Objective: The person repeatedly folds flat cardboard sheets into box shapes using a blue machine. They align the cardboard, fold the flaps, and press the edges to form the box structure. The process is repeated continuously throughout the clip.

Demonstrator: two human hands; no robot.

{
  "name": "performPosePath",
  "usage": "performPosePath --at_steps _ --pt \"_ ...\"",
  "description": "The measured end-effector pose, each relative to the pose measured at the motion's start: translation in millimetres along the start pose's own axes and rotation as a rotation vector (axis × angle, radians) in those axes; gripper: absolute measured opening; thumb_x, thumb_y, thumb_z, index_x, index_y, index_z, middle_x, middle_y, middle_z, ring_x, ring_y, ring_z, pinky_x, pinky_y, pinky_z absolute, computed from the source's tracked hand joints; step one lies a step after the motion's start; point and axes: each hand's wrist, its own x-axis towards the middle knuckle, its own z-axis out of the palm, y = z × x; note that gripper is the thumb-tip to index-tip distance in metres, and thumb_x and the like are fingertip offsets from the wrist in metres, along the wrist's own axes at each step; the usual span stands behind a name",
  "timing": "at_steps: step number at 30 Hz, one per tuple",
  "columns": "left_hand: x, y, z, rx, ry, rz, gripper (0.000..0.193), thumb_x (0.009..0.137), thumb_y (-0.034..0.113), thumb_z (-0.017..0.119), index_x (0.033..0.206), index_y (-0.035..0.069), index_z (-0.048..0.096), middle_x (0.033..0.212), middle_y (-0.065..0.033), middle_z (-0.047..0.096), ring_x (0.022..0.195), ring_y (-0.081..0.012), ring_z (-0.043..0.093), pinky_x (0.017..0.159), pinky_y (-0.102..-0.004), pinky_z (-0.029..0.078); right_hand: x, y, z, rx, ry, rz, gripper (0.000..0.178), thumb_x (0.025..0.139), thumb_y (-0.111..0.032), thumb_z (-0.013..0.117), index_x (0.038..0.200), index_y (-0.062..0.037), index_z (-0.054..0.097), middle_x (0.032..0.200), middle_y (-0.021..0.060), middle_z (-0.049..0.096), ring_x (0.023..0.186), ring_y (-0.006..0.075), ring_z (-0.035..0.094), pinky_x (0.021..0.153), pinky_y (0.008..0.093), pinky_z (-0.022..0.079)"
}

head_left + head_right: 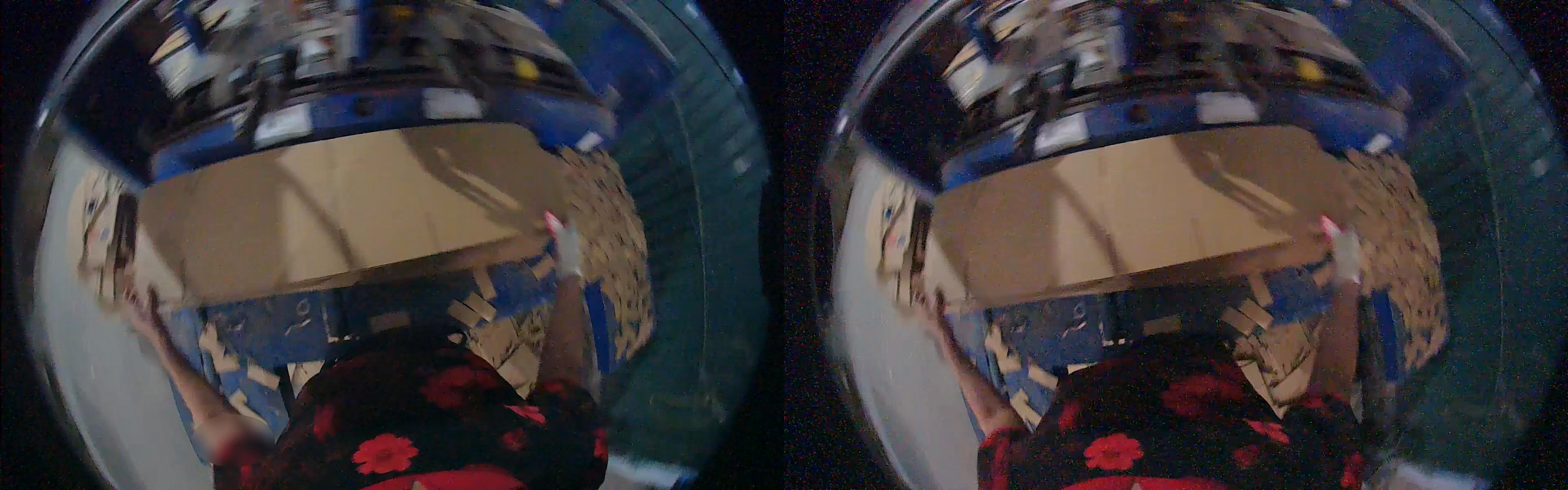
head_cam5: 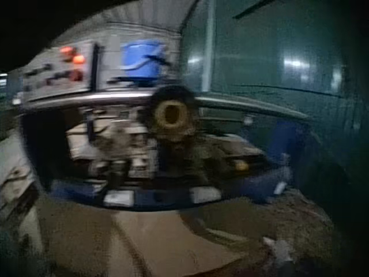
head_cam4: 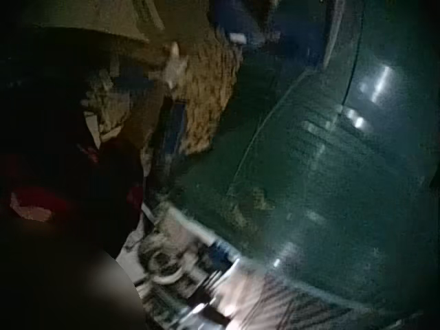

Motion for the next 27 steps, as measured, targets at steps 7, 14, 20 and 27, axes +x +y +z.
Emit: performPosePath --at_steps 7,14,20,27 --pt "16 -38 10 -0.174 0.098 -0.078 0.063 0.080 0.018 0.073 0.130 -0.006 0.042 0.125 -0.0198 0.053 0.114 -0.0286 0.053 0.092 -0.0374 0.047 18 4 15 -0.423 0.478 -0.169 0.056 0.082 -0.021 0.073 0.127 0.0006 0.049 0.120 0.0126 0.057 0.107 0.0209 0.057 0.087 0.0323 0.046" --pt "19 -45 57 -0.947 -0.451 -0.175 0.054 0.090 0.022 0.061 0.137 0.004 0.042 0.135 -0.0121 0.049 0.122 -0.0291 0.047 0.100 -0.0449 0.039 -15 -36 60 1.138 0.051 -0.067 0.041 0.087 -0.020 0.064 0.127 -0.0124 0.052 0.110 0.0091 0.063 0.096 0.0270 0.061 0.088 0.0403 0.049" --pt "-8 18 66 -1.330 -0.589 -0.720 0.045 0.092 0.018 0.058 0.134 0.006 0.046 0.130 -0.0124 0.052 0.113 -0.0264 0.054 0.090 -0.0411 0.048 -46 -59 130 1.254 -0.059 0.206 0.025 0.079 -0.001 0.062 0.095 -0.0135 0.047 0.091 0.0062 0.062 0.080 0.0214 0.064 0.062 0.0379 0.056" --pt "-118 149 17 -0.371 -0.576 -0.042 0.048 0.081 0.010 0.067 0.126 0.004 0.053 0.130 -0.0162 0.052 0.115 -0.0318 0.054 0.095 -0.0390 0.045 -114 -67 67 0.079 0.020 -0.340 0.042 0.081 0.005 0.060 0.120 -0.0072 0.052 0.113 0.0145 0.058 0.107 0.0270 0.058 0.087 0.0342 0.050"
